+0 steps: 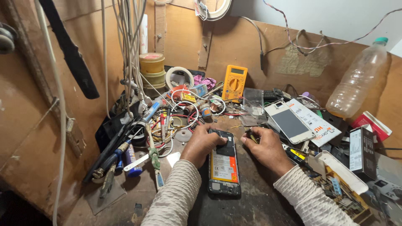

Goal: The person uses a small screwdriver to repeatedly loosen and tighten screws on the back of a disassembled mobile phone. The phone remains open on the workbench throughout the clip, and the person does not remove or replace any components.

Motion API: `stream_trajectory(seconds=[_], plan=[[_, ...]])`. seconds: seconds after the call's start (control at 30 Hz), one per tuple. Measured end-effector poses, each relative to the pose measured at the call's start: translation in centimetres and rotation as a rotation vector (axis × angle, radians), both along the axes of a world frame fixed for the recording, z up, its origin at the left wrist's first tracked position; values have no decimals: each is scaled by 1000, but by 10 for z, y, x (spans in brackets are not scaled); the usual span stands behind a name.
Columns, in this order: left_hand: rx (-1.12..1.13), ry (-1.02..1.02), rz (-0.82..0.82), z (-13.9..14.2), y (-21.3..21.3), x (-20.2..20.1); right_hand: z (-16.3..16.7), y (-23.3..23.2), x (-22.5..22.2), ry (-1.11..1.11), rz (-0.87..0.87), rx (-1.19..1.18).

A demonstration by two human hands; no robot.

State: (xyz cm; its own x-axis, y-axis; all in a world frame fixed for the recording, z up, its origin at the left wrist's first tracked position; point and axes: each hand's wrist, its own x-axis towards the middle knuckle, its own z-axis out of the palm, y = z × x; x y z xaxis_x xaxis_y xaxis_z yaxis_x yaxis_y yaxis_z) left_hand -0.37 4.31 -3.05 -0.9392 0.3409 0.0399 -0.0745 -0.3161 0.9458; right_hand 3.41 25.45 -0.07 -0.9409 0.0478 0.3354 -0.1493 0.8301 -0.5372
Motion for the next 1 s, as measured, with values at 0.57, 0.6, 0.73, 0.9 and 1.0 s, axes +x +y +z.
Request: stream_trajectory(seconds=[0.57,0.6,0.73,0.9,1.0], plan=[[-10,-46,-10,5,-3,0,11,-14,6,15,189,175],[-1,-50,-18,5,-3,0,10,-13,7,49,214,192],[-2,-56,-23,5,-4,0,7,-11,5,69,208,230],[68,-80,-69,3,-4,-4,3,-12,-4,-5,81,-128],[101,-95,-80,1,-3,-6,0,-14,-8,-31,96,-316]])
